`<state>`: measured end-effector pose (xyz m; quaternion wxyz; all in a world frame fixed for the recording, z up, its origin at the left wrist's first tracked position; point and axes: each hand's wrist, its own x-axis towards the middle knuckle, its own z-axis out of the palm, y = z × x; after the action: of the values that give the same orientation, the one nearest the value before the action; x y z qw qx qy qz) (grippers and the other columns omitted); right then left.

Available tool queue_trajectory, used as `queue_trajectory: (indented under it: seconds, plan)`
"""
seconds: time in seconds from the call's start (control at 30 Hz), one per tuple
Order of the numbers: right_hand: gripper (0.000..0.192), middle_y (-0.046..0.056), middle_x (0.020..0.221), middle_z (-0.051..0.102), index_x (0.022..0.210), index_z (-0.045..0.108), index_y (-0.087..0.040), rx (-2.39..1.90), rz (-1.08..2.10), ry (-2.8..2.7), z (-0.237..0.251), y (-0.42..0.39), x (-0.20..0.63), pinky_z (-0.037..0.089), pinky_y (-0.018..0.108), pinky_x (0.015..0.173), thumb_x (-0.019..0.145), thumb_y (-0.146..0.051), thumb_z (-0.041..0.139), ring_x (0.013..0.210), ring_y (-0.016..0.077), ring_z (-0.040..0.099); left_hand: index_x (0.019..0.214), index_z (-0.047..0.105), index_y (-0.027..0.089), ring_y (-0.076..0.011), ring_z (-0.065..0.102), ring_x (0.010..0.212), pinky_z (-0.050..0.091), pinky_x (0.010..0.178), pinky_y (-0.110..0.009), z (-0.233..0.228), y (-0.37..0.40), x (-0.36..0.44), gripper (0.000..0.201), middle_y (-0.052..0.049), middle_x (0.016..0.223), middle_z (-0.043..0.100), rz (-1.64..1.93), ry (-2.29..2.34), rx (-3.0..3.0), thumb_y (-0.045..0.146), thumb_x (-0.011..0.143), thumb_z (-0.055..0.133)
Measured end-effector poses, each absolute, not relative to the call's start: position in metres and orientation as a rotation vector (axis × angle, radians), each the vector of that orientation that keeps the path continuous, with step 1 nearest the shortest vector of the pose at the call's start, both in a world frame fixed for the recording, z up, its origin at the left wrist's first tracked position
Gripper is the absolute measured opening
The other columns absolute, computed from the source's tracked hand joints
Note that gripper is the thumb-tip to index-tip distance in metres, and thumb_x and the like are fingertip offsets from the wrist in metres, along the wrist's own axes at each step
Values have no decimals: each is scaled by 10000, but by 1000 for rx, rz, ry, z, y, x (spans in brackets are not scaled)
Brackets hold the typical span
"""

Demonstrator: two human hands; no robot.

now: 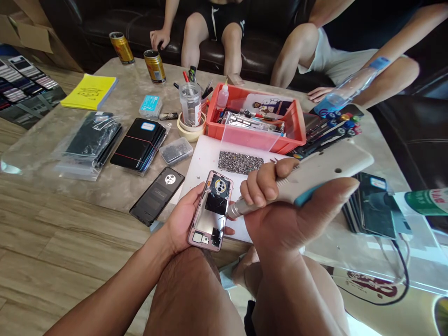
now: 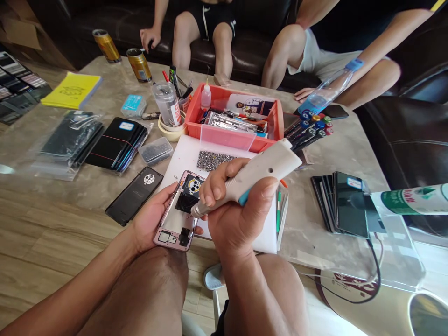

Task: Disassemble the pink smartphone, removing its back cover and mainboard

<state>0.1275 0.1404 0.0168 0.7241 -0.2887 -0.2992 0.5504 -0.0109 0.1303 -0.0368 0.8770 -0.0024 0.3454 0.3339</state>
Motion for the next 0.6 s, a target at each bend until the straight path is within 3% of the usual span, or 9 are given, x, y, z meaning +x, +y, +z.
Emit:
queue_trajectory:
  seconds: [0.33, 0.43, 0.6]
  plan:
    - [595, -99, 480, 340, 750, 569, -238, -597, 1294, -652, 20, 139, 125, 244, 223, 354, 784, -824, 664, 363, 86, 252, 1127, 742, 131, -263, 742, 664, 649, 662, -436, -40, 132, -10, 434, -128, 829, 782, 693, 732, -33, 437, 1031, 449]
    - [586, -94, 458, 369, 689, 532, -242, -610, 1375, -651, 30, 134, 121, 264, 226, 357, 790, -798, 686, 354, 90, 283, 1107, 743, 130, -249, 744, 681, 643, 693, -393, -38, 134, -6, 414, -100, 809, 780, 724, 741, -66, 430, 1036, 467]
    - [590, -70, 444, 416, 656, 506, -258, -604, 1514, -776, 48, 127, 111, 340, 271, 368, 774, -802, 702, 354, 130, 377, 1161, 736, 111, -270, 749, 799, 622, 766, -382, -30, 138, 4, 590, -122, 887, 785, 763, 749, -141, 538, 1067, 339]
